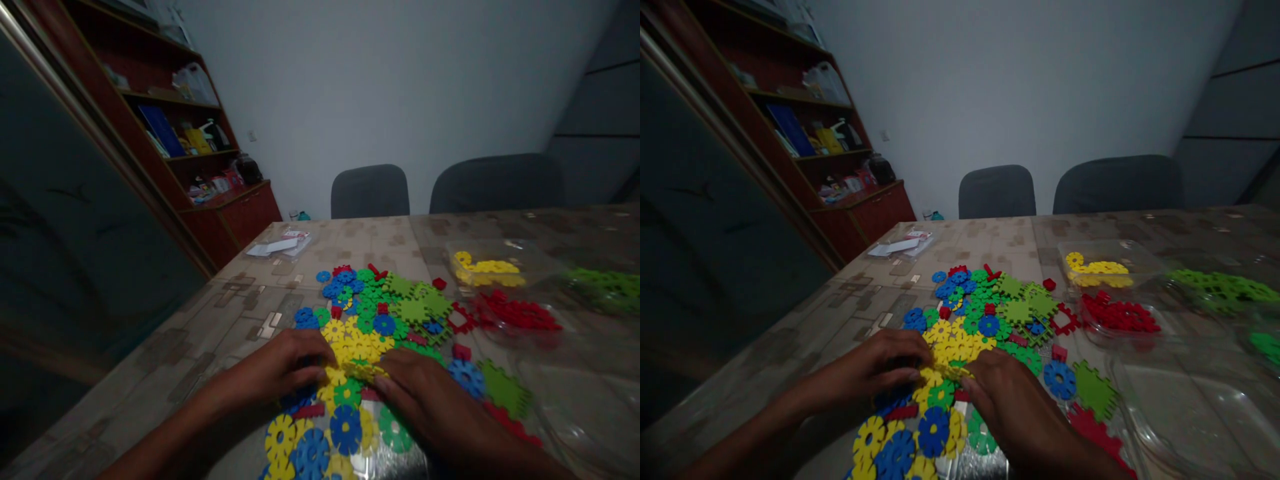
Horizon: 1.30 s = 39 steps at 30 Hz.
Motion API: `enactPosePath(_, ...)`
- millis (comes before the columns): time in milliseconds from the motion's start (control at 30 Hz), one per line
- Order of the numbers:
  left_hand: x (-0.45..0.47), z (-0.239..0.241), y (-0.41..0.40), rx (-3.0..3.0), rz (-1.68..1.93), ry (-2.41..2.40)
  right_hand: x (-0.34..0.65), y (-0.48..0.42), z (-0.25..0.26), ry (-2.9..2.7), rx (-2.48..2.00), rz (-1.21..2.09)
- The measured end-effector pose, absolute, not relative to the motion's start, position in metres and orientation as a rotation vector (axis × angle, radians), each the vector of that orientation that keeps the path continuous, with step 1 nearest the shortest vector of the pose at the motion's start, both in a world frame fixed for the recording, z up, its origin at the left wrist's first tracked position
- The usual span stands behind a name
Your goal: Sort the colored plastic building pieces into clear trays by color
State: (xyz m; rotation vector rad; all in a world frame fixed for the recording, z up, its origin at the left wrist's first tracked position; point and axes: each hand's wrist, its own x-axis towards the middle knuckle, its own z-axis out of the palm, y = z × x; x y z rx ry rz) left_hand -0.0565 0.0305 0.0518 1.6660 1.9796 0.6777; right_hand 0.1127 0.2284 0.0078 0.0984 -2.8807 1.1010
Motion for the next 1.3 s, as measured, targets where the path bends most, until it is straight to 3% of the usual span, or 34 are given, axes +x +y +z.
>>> enactPosePath(533,-0.044,0.044,0.033,1.712,0.687,1.884,0.111,0.23,0.01,-2.911,-0.323,1.058)
enactPosePath(767,-0.042,0.045,0.031,1.742,0.533,1.88,0.114,0.253,0.024,-2.729,-0.255,1.133)
enactPosePath(1000,-0.041,0.047,0.032,1.734,0.483,1.892,0.13,0.245,0.023,-3.218,0.165,0.954)
enactPosePath(1300,-0.041,0.042,0.03,1.751,0.505,1.921,0.129,0.228,0.016,-3.535,-0.043,0.623)
